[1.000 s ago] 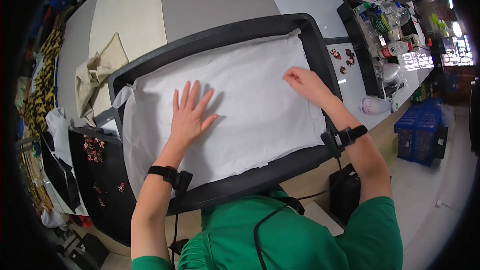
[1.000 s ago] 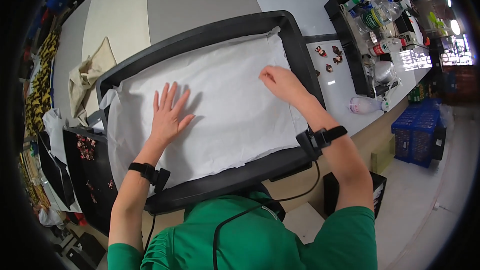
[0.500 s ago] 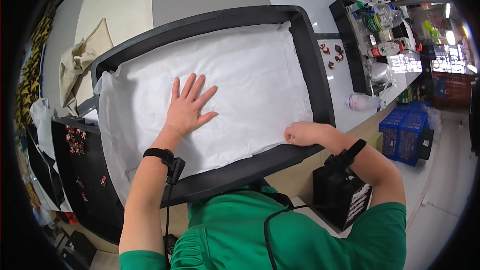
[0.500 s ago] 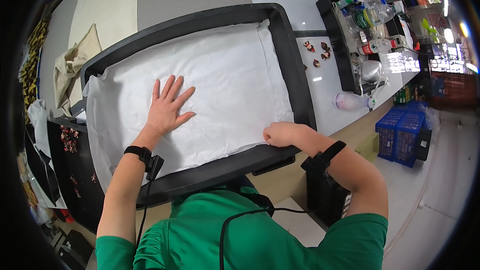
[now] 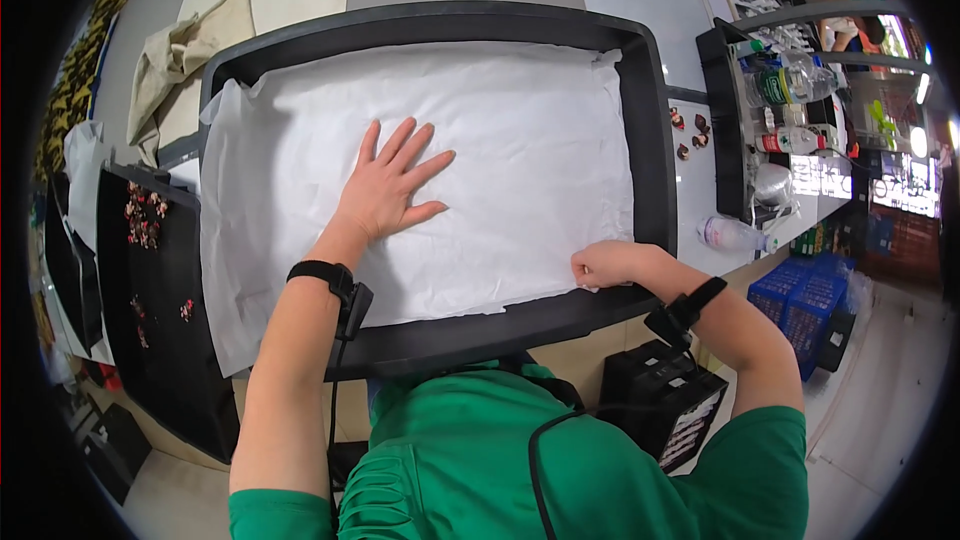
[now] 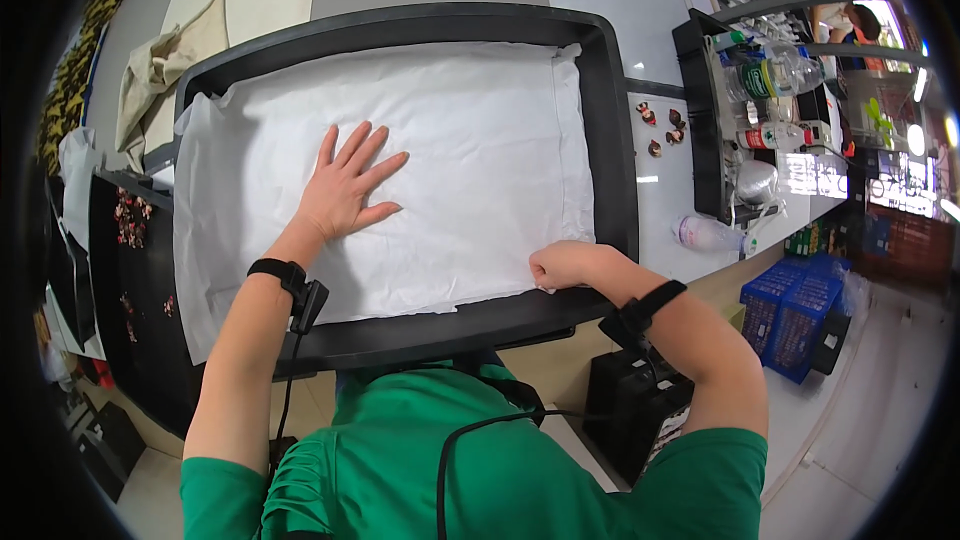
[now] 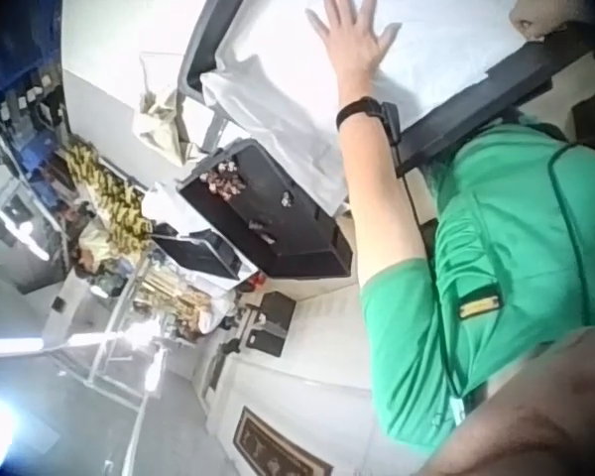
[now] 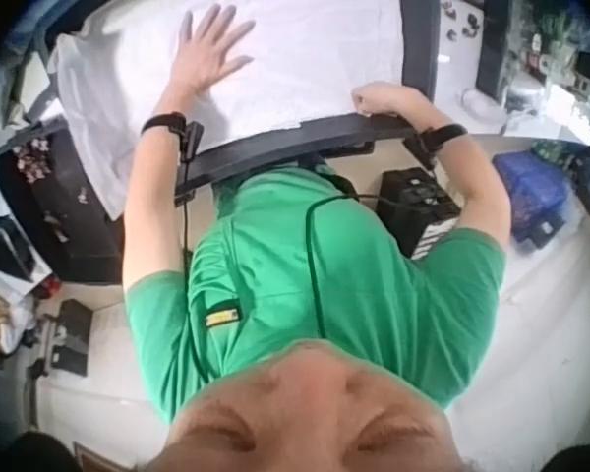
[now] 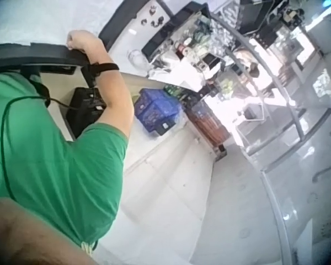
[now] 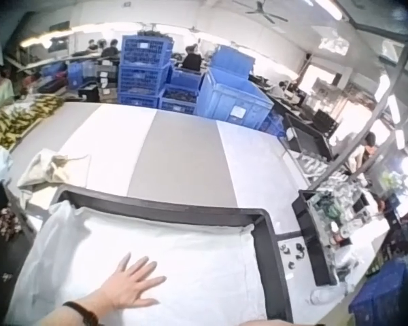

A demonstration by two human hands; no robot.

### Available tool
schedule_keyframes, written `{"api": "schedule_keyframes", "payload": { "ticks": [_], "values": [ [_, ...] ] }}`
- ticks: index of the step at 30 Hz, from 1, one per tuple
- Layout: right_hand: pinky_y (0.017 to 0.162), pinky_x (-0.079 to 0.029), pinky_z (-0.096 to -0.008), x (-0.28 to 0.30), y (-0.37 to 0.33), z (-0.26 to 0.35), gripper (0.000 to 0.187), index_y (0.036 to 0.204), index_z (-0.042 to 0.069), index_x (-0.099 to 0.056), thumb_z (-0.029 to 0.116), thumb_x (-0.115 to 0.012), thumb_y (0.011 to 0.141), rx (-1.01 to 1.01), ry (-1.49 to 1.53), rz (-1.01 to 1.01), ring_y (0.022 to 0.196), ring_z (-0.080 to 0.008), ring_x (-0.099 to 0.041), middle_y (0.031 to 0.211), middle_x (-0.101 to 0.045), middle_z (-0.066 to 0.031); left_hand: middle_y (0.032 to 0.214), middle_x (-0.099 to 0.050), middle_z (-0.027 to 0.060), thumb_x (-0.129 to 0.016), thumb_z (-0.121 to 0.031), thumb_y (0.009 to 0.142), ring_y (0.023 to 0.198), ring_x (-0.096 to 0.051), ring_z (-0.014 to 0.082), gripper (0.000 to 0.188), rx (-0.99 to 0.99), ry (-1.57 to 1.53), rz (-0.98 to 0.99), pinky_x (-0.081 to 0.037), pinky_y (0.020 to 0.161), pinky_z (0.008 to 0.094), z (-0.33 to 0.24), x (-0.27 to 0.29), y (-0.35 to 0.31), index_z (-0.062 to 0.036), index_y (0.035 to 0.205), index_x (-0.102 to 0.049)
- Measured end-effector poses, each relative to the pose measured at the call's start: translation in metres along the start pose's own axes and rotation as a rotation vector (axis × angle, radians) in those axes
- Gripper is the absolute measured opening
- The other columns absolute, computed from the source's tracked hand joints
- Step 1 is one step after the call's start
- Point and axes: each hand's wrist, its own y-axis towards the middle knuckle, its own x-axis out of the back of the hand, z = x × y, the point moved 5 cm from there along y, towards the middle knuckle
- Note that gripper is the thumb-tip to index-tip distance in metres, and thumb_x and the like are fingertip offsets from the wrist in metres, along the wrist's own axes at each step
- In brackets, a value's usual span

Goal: Organizing and arranging small manufactured components in trays within a factory environment.

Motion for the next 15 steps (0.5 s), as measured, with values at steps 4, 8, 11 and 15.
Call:
{"api": "schedule_keyframes", "payload": {
  "ticks": [4,8,11,15],
  "values": [
    [0.065,-0.049,-0.0413,0.013,-0.012,0.013,0.017,0.085,0.005,-0.064,0.021,-0.058,0.083,0.045,-0.051,0.011,0.072,-0.0314,-0.064,0.078,-0.067,-0.0118,0.154,-0.033,0.0086,-0.053,-0.064,0.085,0.145,-0.022,0.0292,0.067,0.039,0.018,0.033,-0.009,0.117,0.0566,0.007,0.003,-0.007,-0.0314,0.142,-0.045],
    [0.069,-0.05,-0.0467,0.037,-0.011,0.039,0.022,0.086,0.006,-0.067,0.024,-0.055,0.085,0.349,-0.119,-0.318,0.078,-0.0375,-0.064,0.079,-0.067,-0.0169,0.154,-0.033,0.01,-0.054,-0.063,0.085,0.144,-0.025,0.0315,0.068,0.0,-0.071,-0.037,-0.009,0.116,0.0603,0.006,-0.003,-0.005,-0.03,0.144,-0.044],
    [0.071,-0.05,-0.0463,0.007,0.009,0.019,0.022,0.086,0.007,-0.068,0.026,-0.056,0.086,0.237,-0.214,-0.136,0.079,-0.0382,-0.064,0.083,-0.067,-0.0173,0.153,-0.034,0.0096,-0.049,-0.064,0.087,0.144,-0.026,0.0313,0.066,-0.03,-0.044,-0.068,-0.01,0.116,0.0601,0.0,-0.002,0.002,-0.0305,0.143,-0.044],
    [0.076,-0.05,-0.0441,0.001,0.011,0.02,0.023,0.094,0.009,-0.068,0.028,-0.059,0.086,0.184,-0.171,-0.003,0.085,-0.0345,-0.064,0.089,-0.069,-0.015,0.152,-0.034,0.0096,-0.047,-0.065,0.087,0.144,-0.024,0.0307,0.066,-0.024,0.006,-0.039,-0.012,0.116,0.0598,0.001,0.0,-0.006,-0.0301,0.144,-0.042]
  ]
}}
